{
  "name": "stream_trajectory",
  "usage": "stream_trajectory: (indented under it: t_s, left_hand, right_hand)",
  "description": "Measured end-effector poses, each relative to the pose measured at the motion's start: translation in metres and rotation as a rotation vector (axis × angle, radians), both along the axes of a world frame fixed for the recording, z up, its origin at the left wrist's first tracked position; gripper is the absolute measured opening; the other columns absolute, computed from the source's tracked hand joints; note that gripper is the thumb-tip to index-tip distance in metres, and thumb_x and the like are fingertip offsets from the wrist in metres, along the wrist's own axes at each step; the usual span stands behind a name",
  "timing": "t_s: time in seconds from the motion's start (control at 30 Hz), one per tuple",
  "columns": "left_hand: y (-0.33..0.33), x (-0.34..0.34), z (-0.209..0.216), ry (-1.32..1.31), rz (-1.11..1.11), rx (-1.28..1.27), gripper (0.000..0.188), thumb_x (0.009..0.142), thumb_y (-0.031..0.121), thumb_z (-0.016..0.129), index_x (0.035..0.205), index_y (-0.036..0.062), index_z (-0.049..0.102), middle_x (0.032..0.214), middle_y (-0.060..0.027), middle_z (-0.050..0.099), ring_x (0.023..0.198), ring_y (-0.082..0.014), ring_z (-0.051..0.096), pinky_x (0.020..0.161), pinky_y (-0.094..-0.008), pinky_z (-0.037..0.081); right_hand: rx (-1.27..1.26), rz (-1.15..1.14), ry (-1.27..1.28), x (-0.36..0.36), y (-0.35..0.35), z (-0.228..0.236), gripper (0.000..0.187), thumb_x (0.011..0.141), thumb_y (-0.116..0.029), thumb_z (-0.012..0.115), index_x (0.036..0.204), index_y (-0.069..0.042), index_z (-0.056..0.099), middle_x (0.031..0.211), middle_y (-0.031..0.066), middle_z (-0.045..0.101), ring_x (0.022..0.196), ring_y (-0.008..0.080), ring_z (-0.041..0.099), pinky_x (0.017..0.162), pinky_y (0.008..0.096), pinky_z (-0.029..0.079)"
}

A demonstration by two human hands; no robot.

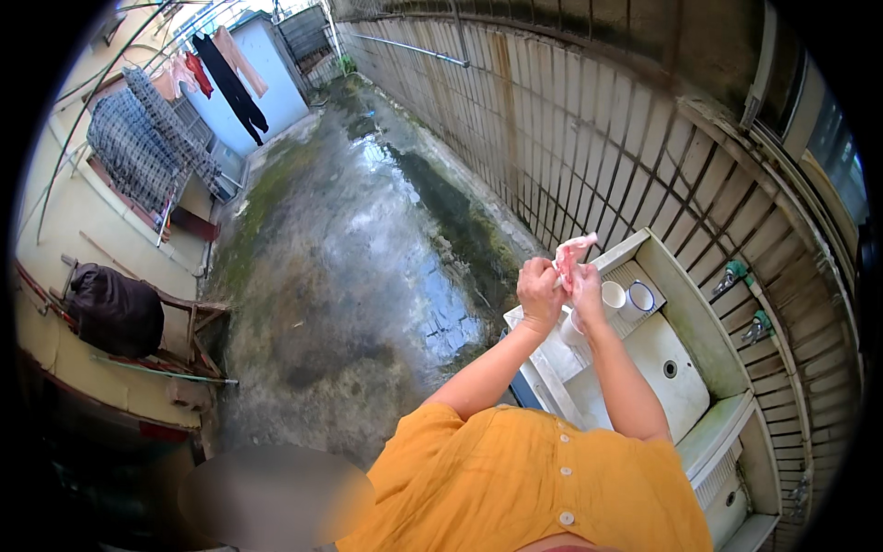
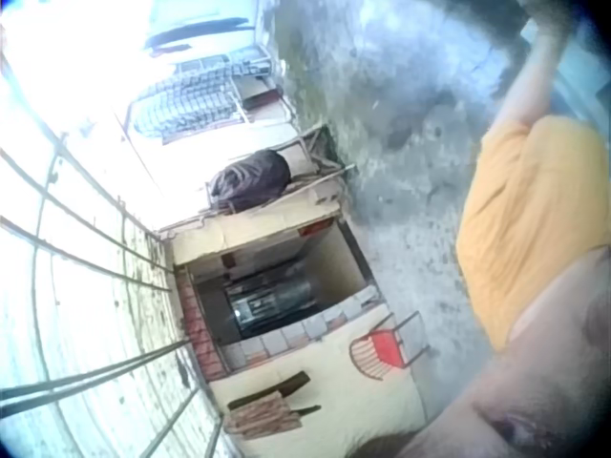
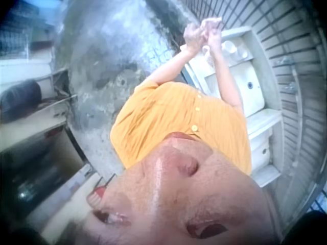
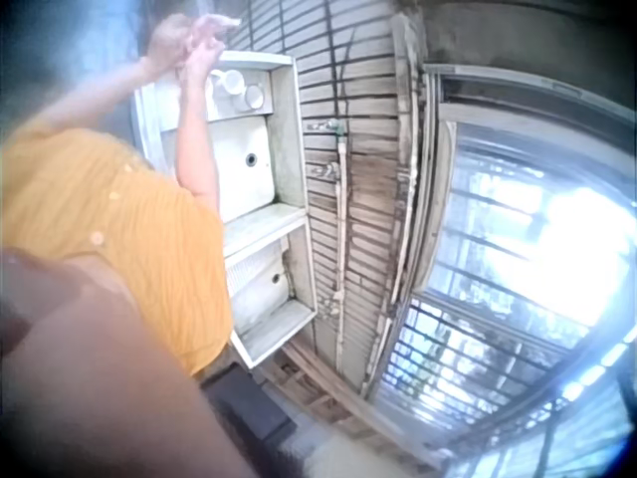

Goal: The person washes several white ceramic cups with a pink sponge at an outdoor utility sink. They scrub the inside and outside of each cup, rinse them under running water, and place them on the sink's draining board. The person handles the cups one at a time throughout the process.

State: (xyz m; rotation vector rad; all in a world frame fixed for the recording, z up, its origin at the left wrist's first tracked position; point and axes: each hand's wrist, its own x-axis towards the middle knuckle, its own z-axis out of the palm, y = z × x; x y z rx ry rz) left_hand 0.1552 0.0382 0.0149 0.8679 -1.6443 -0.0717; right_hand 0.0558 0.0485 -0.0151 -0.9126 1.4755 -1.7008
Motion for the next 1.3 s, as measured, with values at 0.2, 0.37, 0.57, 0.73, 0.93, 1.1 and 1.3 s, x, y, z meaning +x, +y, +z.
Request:
stream_trajectory:
  t_s: [0.2, 0.37, 0.57, 0.73, 0.93, 1.1, 1.3]
  left_hand:
    - [-0.005, 0.004, -0.019, 0.072, -0.013, 0.312, 0.019, 0.068, 0.022, 0.067, 0.073, 0.0042, 0.061, 0.074, -0.0118, 0.062, 0.067, -0.0294, 0.06, 0.062, -0.0393, 0.047]
    - [-0.04, 0.019, -0.063, 0.153, -0.049, 0.508, 0.024, 0.08, 0.026, 0.064, 0.078, 0.0019, 0.066, 0.064, -0.0128, 0.062, 0.055, -0.0196, 0.058, 0.056, -0.035, 0.046]
    - [-0.048, 0.022, -0.032, 0.748, -0.501, 1.138, 0.045, 0.09, 0.04, 0.06, 0.067, 0.0017, 0.057, 0.061, -0.0012, 0.055, 0.052, -0.0105, 0.046, 0.049, -0.0294, 0.041]
    - [-0.057, 0.032, -0.023, 0.592, -0.827, 1.482, 0.035, 0.088, 0.037, 0.064, 0.085, 0.0028, 0.056, 0.071, -0.0031, 0.057, 0.061, -0.012, 0.054, 0.054, -0.0311, 0.046]
    - [-0.038, 0.005, -0.023, 0.21, 0.041, 0.535, 0.036, 0.088, 0.029, 0.061, 0.064, 0.0032, 0.053, 0.056, -0.0154, 0.052, 0.049, -0.0292, 0.051, 0.05, -0.0397, 0.039]
    - [-0.029, -0.004, -0.023, 0.09, 0.027, 0.23, 0.019, 0.082, 0.02, 0.061, 0.069, 0.0057, 0.059, 0.061, -0.015, 0.055, 0.054, -0.031, 0.052, 0.051, -0.0371, 0.04]
    - [-0.052, 0.028, 0.021, 0.628, -0.534, 1.148, 0.034, 0.088, 0.035, 0.064, 0.075, 0.004, 0.059, 0.069, -0.0033, 0.058, 0.058, -0.0123, 0.053, 0.052, -0.0291, 0.046]
  right_hand:
    - [0.053, 0.22, 0.277, 0.001, 0.003, 0.018, 0.018, 0.089, -0.018, 0.054, 0.079, -0.003, 0.059, 0.069, 0.0078, 0.058, 0.066, 0.0203, 0.057, 0.06, 0.0328, 0.045]
    - [-0.026, 0.13, 0.761, 0.034, 0.019, 0.026, 0.009, 0.078, -0.011, 0.055, 0.075, -0.004, 0.059, 0.071, 0.0177, 0.059, 0.067, 0.0318, 0.06, 0.059, 0.0425, 0.045]
    - [-0.374, 0.237, 1.556, 0.004, 0.063, 0.035, 0.009, 0.077, -0.015, 0.059, 0.083, -0.008, 0.059, 0.092, 0.0086, 0.061, 0.091, 0.023, 0.059, 0.082, 0.0412, 0.043]
    - [-0.678, 0.377, 1.571, -0.017, 0.064, 0.049, 0.016, 0.073, -0.017, 0.063, 0.086, -0.009, 0.058, 0.097, 0.0061, 0.062, 0.094, 0.0188, 0.058, 0.085, 0.0391, 0.041]
    - [-0.263, -0.045, 1.309, 0.03, 0.038, 0.034, 0.016, 0.084, -0.016, 0.053, 0.069, -0.01, 0.054, 0.066, 0.0036, 0.051, 0.059, 0.0198, 0.051, 0.067, 0.0357, 0.04]
    - [0.091, 0.011, 0.199, 0.027, 0.01, 0.035, 0.053, 0.1, -0.044, 0.032, 0.07, -0.008, 0.057, 0.062, 0.0019, 0.054, 0.055, 0.0143, 0.05, 0.052, 0.0342, 0.039]
    - [-0.719, 0.208, 1.549, 0.013, 0.047, 0.054, 0.008, 0.07, -0.017, 0.06, 0.071, -0.01, 0.055, 0.068, 0.0028, 0.049, 0.075, 0.0209, 0.055, 0.077, 0.0403, 0.043]
